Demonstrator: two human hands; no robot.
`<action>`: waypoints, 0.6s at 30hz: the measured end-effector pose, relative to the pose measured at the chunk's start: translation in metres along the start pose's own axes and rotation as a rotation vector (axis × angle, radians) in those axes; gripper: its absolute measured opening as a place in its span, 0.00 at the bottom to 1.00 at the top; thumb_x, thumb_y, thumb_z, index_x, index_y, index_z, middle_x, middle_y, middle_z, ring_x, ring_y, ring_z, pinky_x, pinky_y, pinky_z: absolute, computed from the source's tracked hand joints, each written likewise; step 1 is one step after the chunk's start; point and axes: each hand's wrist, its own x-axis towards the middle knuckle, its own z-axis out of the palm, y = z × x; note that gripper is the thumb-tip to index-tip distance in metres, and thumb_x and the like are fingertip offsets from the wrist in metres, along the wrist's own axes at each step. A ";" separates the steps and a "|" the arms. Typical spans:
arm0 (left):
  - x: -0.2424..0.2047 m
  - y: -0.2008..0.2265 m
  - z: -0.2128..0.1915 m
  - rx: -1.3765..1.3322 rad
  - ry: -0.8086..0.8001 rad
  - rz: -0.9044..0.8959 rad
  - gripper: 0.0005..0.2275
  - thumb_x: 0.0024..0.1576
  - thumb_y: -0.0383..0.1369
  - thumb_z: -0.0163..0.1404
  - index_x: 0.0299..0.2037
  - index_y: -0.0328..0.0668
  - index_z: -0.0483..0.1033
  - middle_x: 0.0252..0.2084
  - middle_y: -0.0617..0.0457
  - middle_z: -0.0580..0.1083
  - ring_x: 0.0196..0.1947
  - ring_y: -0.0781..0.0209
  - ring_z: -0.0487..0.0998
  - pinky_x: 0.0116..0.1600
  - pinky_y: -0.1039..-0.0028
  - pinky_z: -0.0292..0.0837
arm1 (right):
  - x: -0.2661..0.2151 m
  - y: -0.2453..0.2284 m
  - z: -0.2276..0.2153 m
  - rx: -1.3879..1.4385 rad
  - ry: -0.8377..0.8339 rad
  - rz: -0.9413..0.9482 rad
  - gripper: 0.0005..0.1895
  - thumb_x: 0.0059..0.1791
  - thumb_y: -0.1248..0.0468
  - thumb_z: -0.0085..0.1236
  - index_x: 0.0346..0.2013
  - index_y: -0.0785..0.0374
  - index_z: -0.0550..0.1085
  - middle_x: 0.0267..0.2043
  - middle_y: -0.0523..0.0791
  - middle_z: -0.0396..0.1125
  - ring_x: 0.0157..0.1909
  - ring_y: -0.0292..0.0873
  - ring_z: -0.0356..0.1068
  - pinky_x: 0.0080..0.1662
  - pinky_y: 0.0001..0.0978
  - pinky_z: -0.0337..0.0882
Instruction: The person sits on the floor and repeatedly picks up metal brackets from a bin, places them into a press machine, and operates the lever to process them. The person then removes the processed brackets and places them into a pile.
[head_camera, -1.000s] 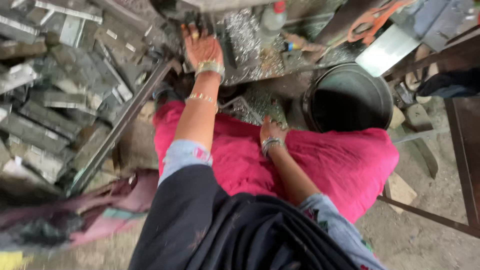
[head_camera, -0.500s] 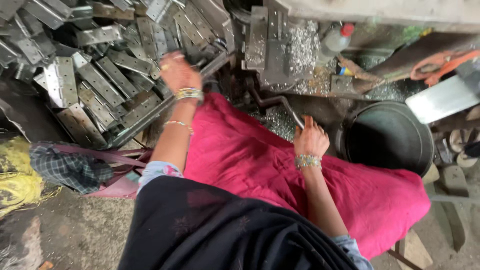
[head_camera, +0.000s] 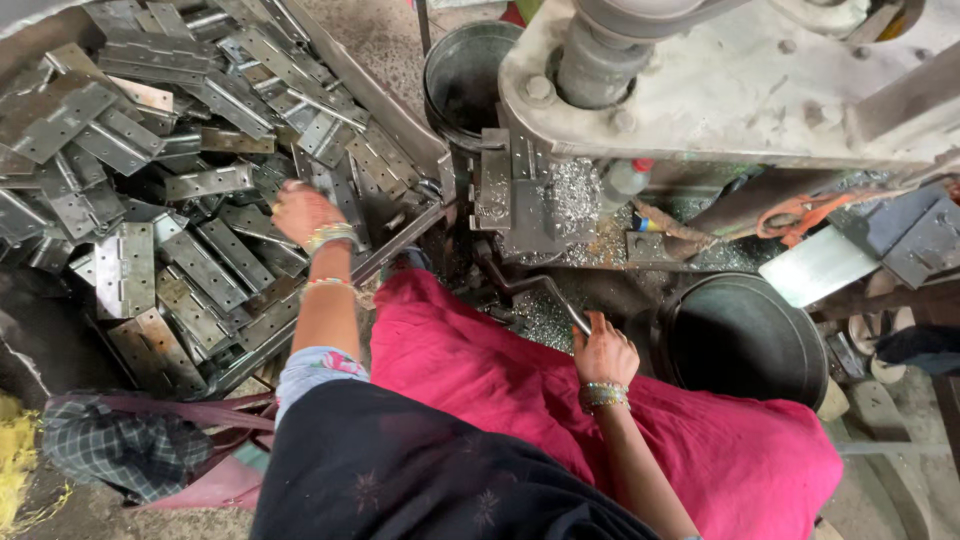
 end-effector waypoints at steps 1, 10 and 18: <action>-0.001 -0.005 -0.010 -0.010 -0.160 -0.058 0.14 0.66 0.33 0.48 0.58 0.37 0.76 0.59 0.40 0.75 0.61 0.42 0.74 0.65 0.56 0.70 | -0.001 0.001 0.001 0.000 0.014 -0.008 0.16 0.48 0.50 0.59 0.47 0.50 0.74 0.37 0.41 0.75 0.41 0.48 0.76 0.44 0.44 0.73; -0.042 -0.031 -0.103 -0.368 0.244 0.243 0.21 0.47 0.28 0.56 0.52 0.29 0.75 0.45 0.37 0.78 0.43 0.39 0.79 0.47 0.56 0.76 | -0.004 0.005 0.006 0.024 -0.021 -0.005 0.17 0.49 0.51 0.60 0.49 0.51 0.72 0.40 0.43 0.75 0.43 0.50 0.75 0.45 0.46 0.72; -0.081 0.018 -0.154 -0.423 0.043 0.718 0.10 0.52 0.25 0.54 0.43 0.41 0.80 0.37 0.39 0.79 0.39 0.37 0.80 0.45 0.51 0.76 | -0.001 0.008 0.014 0.047 -0.010 -0.011 0.16 0.48 0.53 0.61 0.48 0.52 0.72 0.38 0.43 0.74 0.43 0.50 0.75 0.45 0.47 0.72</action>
